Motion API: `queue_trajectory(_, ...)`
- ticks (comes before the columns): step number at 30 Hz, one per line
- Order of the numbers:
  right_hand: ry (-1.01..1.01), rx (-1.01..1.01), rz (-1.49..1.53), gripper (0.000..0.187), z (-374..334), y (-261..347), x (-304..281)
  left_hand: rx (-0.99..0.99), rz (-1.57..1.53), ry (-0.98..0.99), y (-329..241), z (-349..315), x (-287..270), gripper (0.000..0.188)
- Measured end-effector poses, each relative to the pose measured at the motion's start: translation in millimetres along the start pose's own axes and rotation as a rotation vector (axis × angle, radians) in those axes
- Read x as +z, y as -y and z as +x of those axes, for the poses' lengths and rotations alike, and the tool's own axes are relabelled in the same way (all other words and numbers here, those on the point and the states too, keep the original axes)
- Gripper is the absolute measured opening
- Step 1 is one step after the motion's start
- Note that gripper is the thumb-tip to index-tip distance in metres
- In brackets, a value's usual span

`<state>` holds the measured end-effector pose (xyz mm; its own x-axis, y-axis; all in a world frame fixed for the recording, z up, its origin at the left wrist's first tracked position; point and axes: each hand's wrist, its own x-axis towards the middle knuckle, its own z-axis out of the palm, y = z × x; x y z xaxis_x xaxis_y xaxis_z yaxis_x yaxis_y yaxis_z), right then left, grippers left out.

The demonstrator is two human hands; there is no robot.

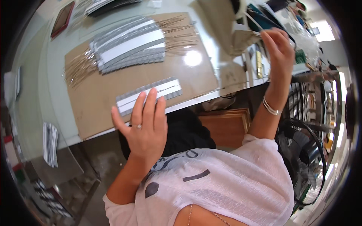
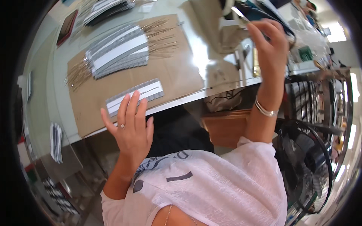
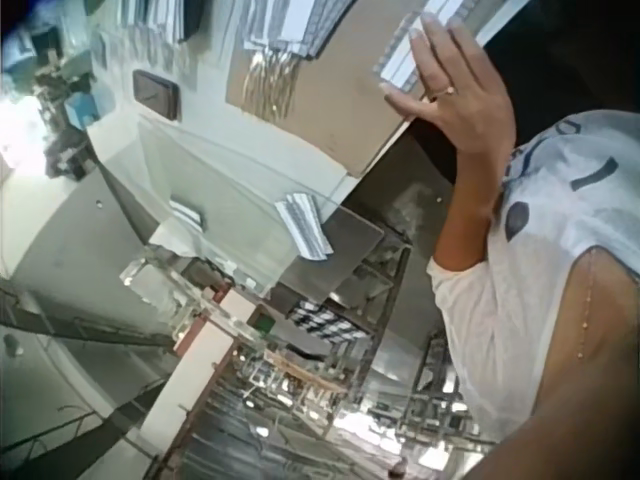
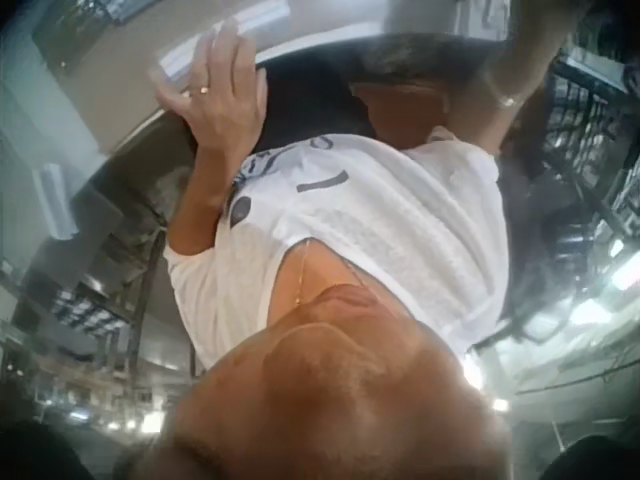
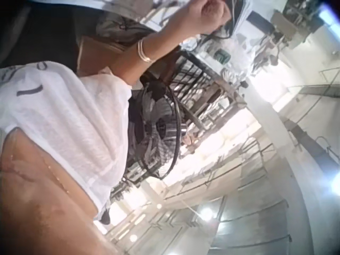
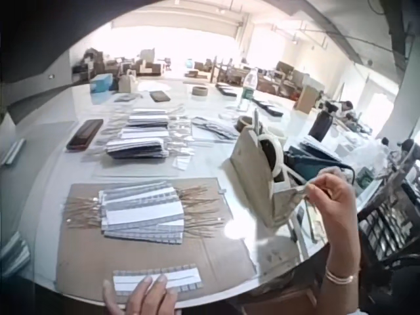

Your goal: The person aligns and applies adhesive tape strips onto wired component panels by hand, smooths down the tape, and stacks the assembled strips.

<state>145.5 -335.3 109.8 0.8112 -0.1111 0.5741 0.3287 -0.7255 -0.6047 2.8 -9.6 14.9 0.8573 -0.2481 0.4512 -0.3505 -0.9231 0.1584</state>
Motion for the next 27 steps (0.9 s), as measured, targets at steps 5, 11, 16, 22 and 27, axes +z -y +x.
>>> queue_trajectory(5, 0.182, -0.076, -0.647, 0.008, -44, -49, -8, 0.033, -0.018, -0.018, 2, 2, 0, 0.032)
queue_trajectory(11, 0.327, 0.324, 0.259, 0.019, -75, 64, 35, 0.031, -0.021, -0.017, 5, 1, -3, 0.033)
queue_trajectory(16, 0.533, -0.006, 0.443, 0.017, -95, 82, 69, 0.02, -0.042, -0.02, 3, 3, -2, 0.036)
queue_trajectory(22, 0.564, -0.179, 0.411, 0.02, -103, 90, 83, 0.0, -0.107, 0.057, 5, 0, -5, 0.062)
queue_trajectory(27, 0.588, -0.217, 0.39, 0.023, -108, 87, 85, -0.013, -0.148, 0.07, 4, 2, -7, 0.062)
